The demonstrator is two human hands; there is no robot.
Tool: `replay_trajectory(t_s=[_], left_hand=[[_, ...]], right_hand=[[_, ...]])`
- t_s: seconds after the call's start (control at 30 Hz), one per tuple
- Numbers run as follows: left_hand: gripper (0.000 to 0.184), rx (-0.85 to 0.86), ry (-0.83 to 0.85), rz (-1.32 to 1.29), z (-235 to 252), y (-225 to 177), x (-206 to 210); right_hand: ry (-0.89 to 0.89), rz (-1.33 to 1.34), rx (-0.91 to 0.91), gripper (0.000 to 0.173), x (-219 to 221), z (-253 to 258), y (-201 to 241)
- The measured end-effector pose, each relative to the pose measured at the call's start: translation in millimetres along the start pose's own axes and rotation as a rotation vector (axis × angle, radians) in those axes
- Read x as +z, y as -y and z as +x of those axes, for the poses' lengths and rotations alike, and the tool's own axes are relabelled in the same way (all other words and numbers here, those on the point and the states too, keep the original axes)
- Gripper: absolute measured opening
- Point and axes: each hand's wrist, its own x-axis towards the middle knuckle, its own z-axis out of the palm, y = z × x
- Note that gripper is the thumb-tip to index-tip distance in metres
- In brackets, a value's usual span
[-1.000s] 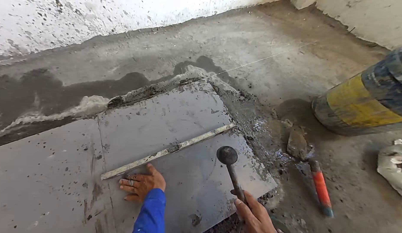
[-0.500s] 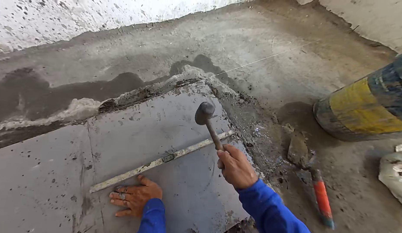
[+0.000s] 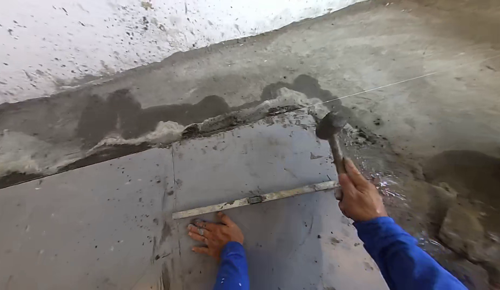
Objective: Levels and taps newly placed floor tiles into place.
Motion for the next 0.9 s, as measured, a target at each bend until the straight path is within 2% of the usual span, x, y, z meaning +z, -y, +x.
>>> replay_trajectory(t_s=[0.1,0.23,0.37,0.5,0.57,0.6,0.73,0.83,0.9], left_hand=[[0.085,-0.005,-0.011,-0.044,0.0,-1.9,-0.4],[0.085,-0.015,-0.004,-0.030,0.6,-4.0,-2.3],[0.083,0.009,-0.053,-0.080,-0.6,1.9,0.4],[0.086,0.035,-0.112,-0.193,2.1,4.9,15.9],[0.087,0.041,-0.119,-0.200,3.0,8.3,20.5],[0.087,0.044,-0.110,-0.186,2.5,7.4,18.0],[0.086,0.034,-0.107,-0.159,2.6,2.8,13.7],[0.087,0.043,-0.112,-0.128,2.3,7.9,15.2],[0.086,0.043,-0.082,-0.113,3.6,3.4,11.0]], right_hand=[[0.073,0.008,0.130,0.050,2.9,12.7,6.0],[-0.032,0.016,-0.051,0.050,0.6,7.9,5.5],[0.057,0.000,0.119,0.048,-3.4,22.3,4.6],[-0.015,-0.047,-0.058,0.051,-0.9,22.1,-0.6],[0.073,-0.074,0.031,0.051,3.0,35.8,-5.4],[0.087,-0.062,0.047,0.050,3.3,40.0,-0.3],[-0.012,-0.048,-0.121,0.051,25.7,30.5,26.5],[0.164,-0.060,-0.045,0.050,47.6,44.2,40.4],[0.157,-0.063,-0.103,0.050,54.8,43.2,60.8]])
